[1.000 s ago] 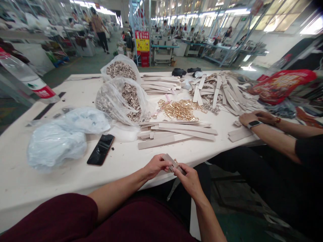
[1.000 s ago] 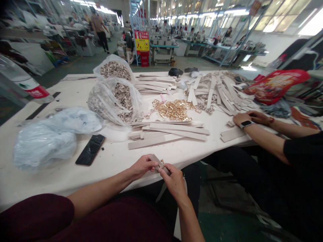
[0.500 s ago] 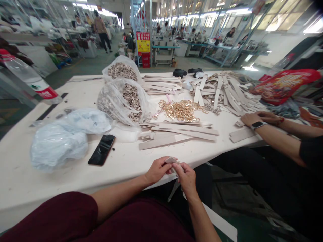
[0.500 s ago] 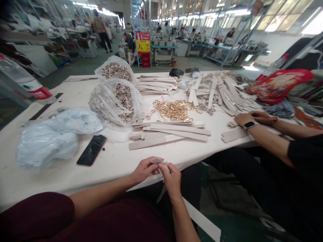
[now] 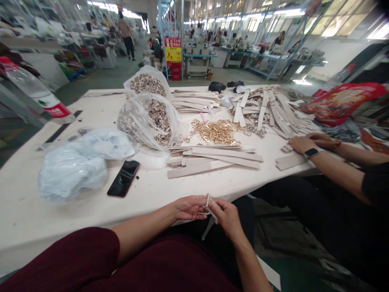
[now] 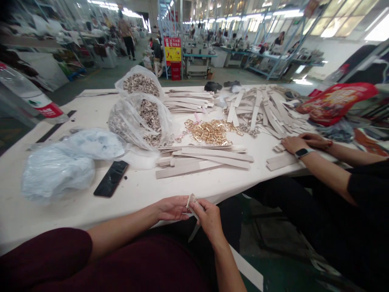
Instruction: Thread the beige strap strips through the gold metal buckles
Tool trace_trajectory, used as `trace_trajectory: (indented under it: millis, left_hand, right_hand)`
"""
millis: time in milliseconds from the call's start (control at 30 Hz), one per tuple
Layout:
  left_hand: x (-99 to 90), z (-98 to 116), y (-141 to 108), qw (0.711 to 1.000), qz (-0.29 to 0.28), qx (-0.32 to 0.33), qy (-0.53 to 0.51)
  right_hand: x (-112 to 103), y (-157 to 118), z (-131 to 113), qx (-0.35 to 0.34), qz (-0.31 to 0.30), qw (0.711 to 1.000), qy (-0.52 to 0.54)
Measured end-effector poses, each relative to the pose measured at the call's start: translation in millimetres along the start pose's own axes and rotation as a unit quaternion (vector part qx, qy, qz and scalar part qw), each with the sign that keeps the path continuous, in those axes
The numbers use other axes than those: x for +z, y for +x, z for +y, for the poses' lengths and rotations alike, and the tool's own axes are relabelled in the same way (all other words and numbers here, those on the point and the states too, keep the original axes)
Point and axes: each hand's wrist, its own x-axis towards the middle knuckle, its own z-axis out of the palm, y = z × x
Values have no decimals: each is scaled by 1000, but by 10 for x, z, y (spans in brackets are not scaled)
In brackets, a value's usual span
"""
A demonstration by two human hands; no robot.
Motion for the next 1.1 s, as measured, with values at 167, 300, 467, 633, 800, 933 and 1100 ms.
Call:
trace_trajectory:
  millis: [167, 300, 467, 633, 800, 933, 1100]
  left_hand:
    - [-128, 86, -92, 997, 65, 0, 46]
    - [-208, 97, -199, 988, 107, 46, 105]
    - [-296, 87, -278, 962, 175, 124, 169]
    - [-312, 91, -274, 949, 192, 145, 203]
    - [-269, 35, -224, 949, 181, 151, 211]
    - [-219, -55, -224, 936, 174, 151, 266]
    - [-195, -164, -221, 925, 167, 157, 302]
  right_hand:
    - [141, 62, 83, -26, -34, 999, -8]
    - [177, 74, 89, -58, -88, 994, -18]
    - [-244, -20, 241, -48, -6, 999, -19]
    - [-546, -342, 484, 51, -46, 998, -13]
    - [-194, -465, 522, 89, -173, 978, 76]
    - [23, -326, 399, 89, -173, 967, 164]
    - [145, -212, 338, 74, -164, 969, 172]
